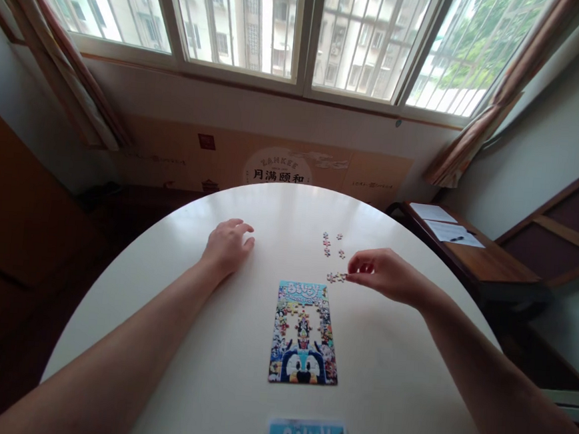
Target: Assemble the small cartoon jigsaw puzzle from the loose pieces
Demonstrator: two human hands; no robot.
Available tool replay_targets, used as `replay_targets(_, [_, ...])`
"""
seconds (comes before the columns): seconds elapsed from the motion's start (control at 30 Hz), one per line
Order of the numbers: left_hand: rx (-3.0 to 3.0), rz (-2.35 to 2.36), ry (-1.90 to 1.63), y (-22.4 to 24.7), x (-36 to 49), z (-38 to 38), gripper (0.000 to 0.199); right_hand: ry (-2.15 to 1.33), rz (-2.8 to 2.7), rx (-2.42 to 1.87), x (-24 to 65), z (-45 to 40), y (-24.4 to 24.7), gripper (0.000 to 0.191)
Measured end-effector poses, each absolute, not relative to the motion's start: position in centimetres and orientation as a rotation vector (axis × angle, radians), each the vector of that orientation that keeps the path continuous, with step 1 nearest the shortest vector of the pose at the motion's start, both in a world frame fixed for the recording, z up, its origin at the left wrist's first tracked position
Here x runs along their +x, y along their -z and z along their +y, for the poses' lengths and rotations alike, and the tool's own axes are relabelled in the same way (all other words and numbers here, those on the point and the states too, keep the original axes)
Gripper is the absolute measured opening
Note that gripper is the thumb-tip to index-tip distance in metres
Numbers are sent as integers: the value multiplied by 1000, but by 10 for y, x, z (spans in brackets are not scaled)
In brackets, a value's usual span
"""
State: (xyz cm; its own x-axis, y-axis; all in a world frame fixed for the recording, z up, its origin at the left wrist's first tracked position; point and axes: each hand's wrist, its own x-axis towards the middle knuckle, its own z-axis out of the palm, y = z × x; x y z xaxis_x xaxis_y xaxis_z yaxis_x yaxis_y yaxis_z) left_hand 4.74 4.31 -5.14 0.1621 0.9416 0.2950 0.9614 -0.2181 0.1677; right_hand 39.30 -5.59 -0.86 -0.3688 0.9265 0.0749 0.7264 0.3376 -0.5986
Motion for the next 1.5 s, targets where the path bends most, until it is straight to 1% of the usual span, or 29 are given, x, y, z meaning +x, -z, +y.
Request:
replay_targets(0.07, [-2454, -1748, 636, 43, 54, 34, 29, -787, -2176, -1363, 371, -64, 12, 14])
replay_targets(0.13, [-2640, -1579, 636, 32, 64, 22, 25, -875, -2173, -1285, 351, -71, 18, 11])
replay_targets(0.23, [-3079, -1185, 421, 19, 78, 2, 23, -1003, -2072, -1265, 330, -77, 27, 8])
replay_targets(0.33, [-3367, -1038, 170, 13, 90, -12, 25, -1072, -2035, -1271, 322, -78, 35, 9])
replay_targets(0.47, [-3476, -1046, 90, 14, 95, -17, 19, -1012, -2043, -1314, 321, -77, 43, 5])
replay_targets(0.57, [-3485, -1041, 39, 18, 96, -15, 21, -1012, -2038, -1331, 320, -77, 47, 16])
replay_targets(0.63, [-3469, -1031, 23, 21, 97, -14, 24, -985, -2068, -1348, 320, -77, 48, 18])
replay_targets(0.87, [-3370, -1038, -18, 25, 102, -16, 30, -862, -2134, -1391, 318, -77, 46, 16])
replay_targets(1.0, [-3327, -1035, -34, 26, 104, -15, 28, -802, -2154, -1418, 316, -78, 46, 15])
replay_targets(1.2, [-3306, -1081, -44, 26, 105, -16, 25, -748, -2188, -1473, 316, -78, 42, 19])
replay_targets(1.5, [-3299, -1146, -86, 26, 107, -16, 26, -769, -2231, -1521, 319, -77, 39, 17])
